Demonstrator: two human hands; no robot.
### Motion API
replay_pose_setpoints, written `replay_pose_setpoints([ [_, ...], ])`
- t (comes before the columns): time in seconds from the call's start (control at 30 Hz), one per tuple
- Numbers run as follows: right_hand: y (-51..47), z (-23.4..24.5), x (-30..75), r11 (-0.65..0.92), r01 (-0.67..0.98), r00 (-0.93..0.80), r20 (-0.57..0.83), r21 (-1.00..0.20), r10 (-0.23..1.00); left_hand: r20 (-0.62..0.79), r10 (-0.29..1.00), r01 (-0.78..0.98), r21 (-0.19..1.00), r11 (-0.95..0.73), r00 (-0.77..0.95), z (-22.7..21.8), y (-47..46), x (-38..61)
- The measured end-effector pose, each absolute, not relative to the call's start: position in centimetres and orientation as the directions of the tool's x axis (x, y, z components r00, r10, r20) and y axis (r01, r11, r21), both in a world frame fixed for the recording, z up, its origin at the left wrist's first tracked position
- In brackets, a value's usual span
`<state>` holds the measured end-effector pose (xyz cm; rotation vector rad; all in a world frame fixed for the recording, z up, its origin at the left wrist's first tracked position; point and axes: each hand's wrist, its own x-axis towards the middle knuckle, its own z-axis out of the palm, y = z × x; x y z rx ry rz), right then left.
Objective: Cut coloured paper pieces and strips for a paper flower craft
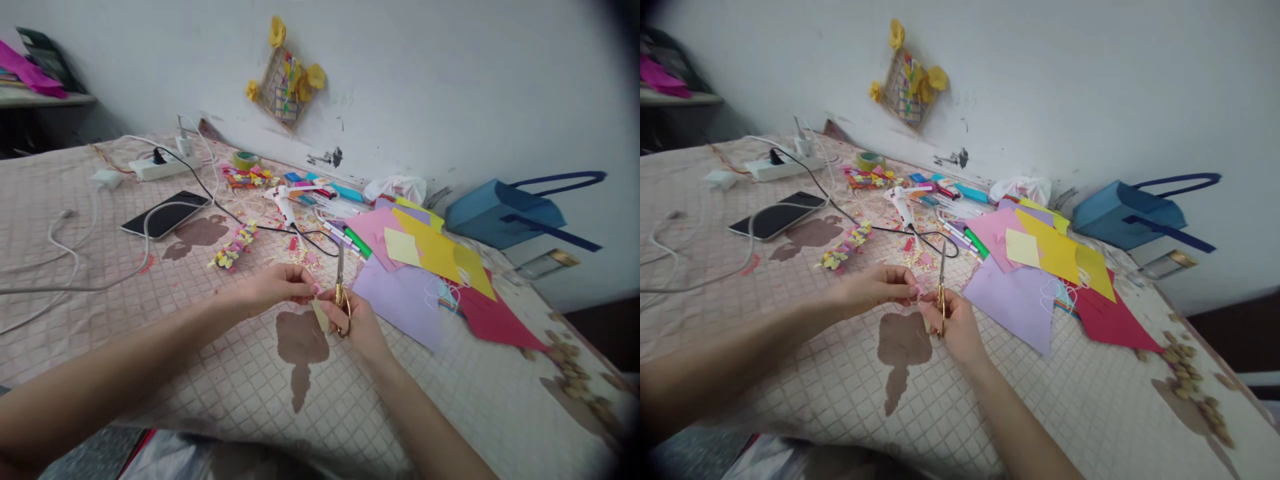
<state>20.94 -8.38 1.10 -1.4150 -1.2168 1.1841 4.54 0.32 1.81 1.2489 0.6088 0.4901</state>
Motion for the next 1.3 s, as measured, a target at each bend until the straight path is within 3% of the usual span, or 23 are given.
replay_pose_setpoints([
  [0.7, -8.25, 1.14, 20.85, -0.102, 0.136, 0.053, -0.096, -0.985, 0.994, -0.069, 0.626, 0.08, 0.997, 0.01, 0.776, 1.76, -0.48, 5.04],
  [1.0, -7.98, 0.63, 21.14, -0.091, 0.039, 0.095, -0.087, -0.995, 0.992, -0.189, 0.619, 0.063, 0.973, 0.221, 0.762, 1.56, -0.58, 5.12],
  [1.3, -7.96, 0.78, 20.84, -0.094, 0.069, 0.108, -0.086, -0.993, 0.99, -0.21, 0.618, 0.085, 0.971, 0.225, 0.758, 1.49, -0.63, 5.24],
])
